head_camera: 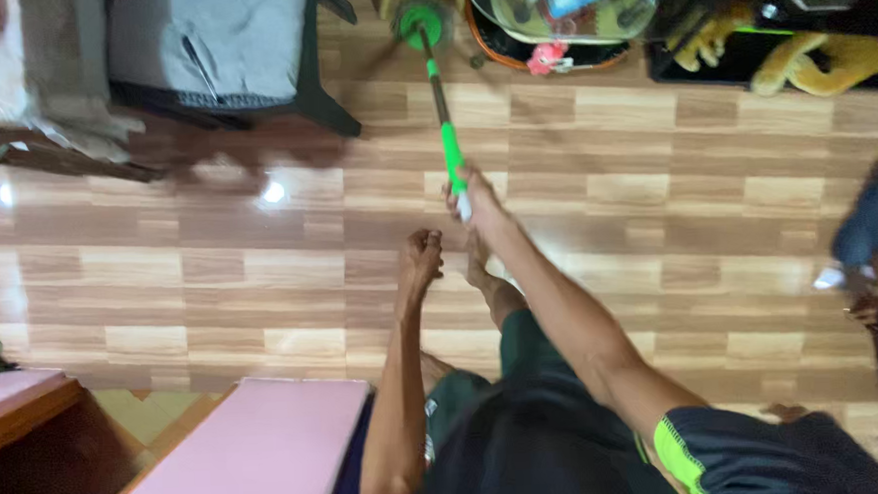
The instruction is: The person rinses and wrings a mop head in a bucket at a sink and then mops a wooden-style floor across several rooms.
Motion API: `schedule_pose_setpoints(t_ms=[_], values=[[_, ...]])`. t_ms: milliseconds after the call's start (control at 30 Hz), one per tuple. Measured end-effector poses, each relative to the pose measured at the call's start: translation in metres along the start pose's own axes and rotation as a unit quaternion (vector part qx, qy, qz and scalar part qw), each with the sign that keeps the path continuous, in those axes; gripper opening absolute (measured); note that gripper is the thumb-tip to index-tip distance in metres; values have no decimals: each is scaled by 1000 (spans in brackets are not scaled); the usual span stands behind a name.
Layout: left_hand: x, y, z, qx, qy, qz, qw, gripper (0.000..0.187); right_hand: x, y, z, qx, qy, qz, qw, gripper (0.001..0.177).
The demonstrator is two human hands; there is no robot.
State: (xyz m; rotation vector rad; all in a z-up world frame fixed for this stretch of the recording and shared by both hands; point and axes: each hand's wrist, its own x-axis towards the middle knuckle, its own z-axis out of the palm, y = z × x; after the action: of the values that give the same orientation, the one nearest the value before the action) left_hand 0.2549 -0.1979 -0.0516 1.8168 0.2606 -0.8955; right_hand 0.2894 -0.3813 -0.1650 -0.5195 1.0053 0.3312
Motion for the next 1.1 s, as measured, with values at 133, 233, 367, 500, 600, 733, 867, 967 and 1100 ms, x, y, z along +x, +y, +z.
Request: schedule_pose_setpoints(t_ms=[133,233,367,500,600,733,867,967,1100], values=[[18,4,0,8,30,-20,999,41,63,-93,29,3,-12,-25,1000,23],[20,7,0,-27,47,-39,998,40,79,-123,22,-16,1,-3,1000,15],[10,12,9,7,59,-22,998,39,54,-101,-17,-41,-122,13,992,51],[-3,14,27,-16,20,-19,999,36,-46,-37,-66,-148,15,17,989,44],[-10,11,28,-28,-1,12,1000,34,-146,0,-90,-145,-41,57,987,30],[-41,-2,25,-92,1,20,996,33,-197,49,-124,-143,-59,76,985,32],[-71,-3,15,-125,39,14,991,33,-98,39,-87,-91,-121,99,983,51],[-91,-7,4,-145,56,24,988,34,-42,4,-14,-169,-55,73,981,49],[-114,-31,-19,-165,85,39,982,35,-39,7,17,-400,33,-95,911,39]])
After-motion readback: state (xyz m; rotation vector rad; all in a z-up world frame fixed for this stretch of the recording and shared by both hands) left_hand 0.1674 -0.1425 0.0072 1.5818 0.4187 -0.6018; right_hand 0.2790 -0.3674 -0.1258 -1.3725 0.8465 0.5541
